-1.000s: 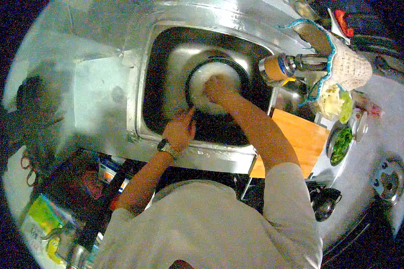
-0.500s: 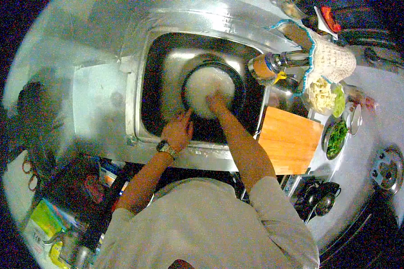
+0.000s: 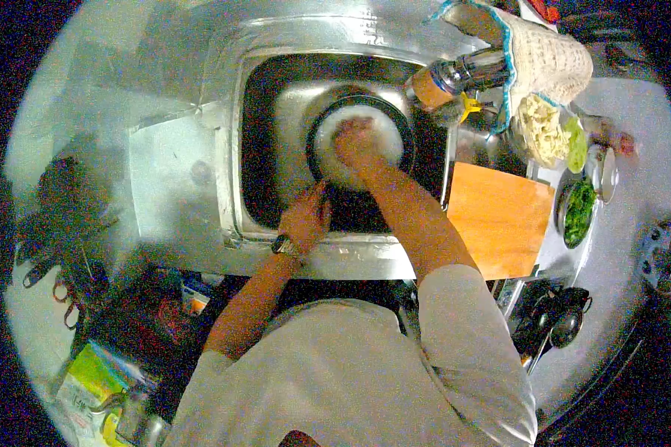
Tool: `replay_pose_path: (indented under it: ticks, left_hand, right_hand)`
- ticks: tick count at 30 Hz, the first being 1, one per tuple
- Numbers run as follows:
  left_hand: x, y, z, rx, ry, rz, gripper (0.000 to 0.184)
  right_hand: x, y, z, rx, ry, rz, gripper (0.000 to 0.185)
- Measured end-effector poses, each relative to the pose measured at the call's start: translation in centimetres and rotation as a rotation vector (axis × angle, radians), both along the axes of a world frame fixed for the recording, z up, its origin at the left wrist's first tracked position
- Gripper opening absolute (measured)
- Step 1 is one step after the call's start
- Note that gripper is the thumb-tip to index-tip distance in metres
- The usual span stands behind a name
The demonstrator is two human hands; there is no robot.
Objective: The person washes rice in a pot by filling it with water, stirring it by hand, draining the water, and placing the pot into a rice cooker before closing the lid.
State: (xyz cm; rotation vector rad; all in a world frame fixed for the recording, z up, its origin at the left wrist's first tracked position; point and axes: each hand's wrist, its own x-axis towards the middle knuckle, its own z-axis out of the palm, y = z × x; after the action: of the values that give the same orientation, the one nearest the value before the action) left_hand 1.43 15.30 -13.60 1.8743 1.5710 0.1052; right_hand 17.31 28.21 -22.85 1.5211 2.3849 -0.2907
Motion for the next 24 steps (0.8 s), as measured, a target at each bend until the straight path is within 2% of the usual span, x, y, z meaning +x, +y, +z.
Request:
replay_pose_path:
  ticks: [1,2,4,5,7,9,11,13,15,17,18,20,21,22,24]
  left_hand:
    - [0.0,-0.1,-0.1,0.0,-0.002,-0.002,0.046]
    - [0.0,-0.1,-0.1,0.016,-0.008,0.003,0.046]
    - [0.2,-0.2,-0.4,0.039,-0.028,0.03,0.046]
    - [-0.1,-0.4,-1.0,0.083,-0.031,0.021,0.046]
    - [-0.1,-0.1,-1.0,0.135,-0.038,0.041,0.047]
    - [-0.1,-0.2,0.0,0.061,0.033,0.021,0.047]
    - [0.0,0.2,1.1,0.019,0.035,0.031,0.046]
    - [-0.1,0.2,0.8,-0.025,0.038,0.03,0.045]
    - [-0.1,0.0,-0.6,0.131,-0.028,0.033,0.048]
    - [-0.1,0.0,-0.7,0.126,-0.018,0.037,0.048]
    - [-0.2,0.0,-0.6,0.118,-0.007,0.034,0.048]
    - [-0.3,-0.1,-0.9,0.134,-0.002,0.028,0.048]
    - [-0.1,-0.2,-0.7,0.144,-0.002,0.019,0.049]
    - [0.0,-0.4,-0.3,0.138,0.004,0.007,0.049]
    - [0.1,0.6,1.4,-0.034,0.007,0.012,0.042]
  right_hand:
    - [0.6,0.1,2.1,-0.114,-0.045,-0.112,0.039]
    - [0.9,-0.4,2.7,-0.113,-0.051,-0.109,0.039]
    - [1.8,-0.8,3.9,-0.375,-0.06,-0.363,0.046]
    - [2.1,-1.7,3.1,-0.367,-0.08,-0.374,0.048]
    - [1.8,-3.0,4.1,-0.343,-0.113,-0.256,0.049]
    - [1.7,-5.1,4.7,-0.337,-0.139,-0.154,0.051]
    - [1.8,-6.1,5.2,-0.072,-0.024,0.044,0.049]
    - [2.3,-5.6,6.2,-0.02,0.06,0.094,0.046]
    - [2.5,-4.9,8.7,0.029,0.144,0.145,0.044]
    - [2.6,-4.4,10.8,-0.155,0.511,-0.106,0.037]
    - [2.6,-4.0,10.5,-0.155,0.514,-0.101,0.037]
    - [2.8,-3.1,9.2,-0.632,1.35,-0.896,0.034]
    - [3.2,-3.3,8.1,-0.634,1.353,-0.903,0.034]
    - [3.5,-3.7,6.9,-0.391,1.047,-0.635,0.028]
    - [3.6,-3.6,6.1,0.08,0.402,-0.101,0.018]
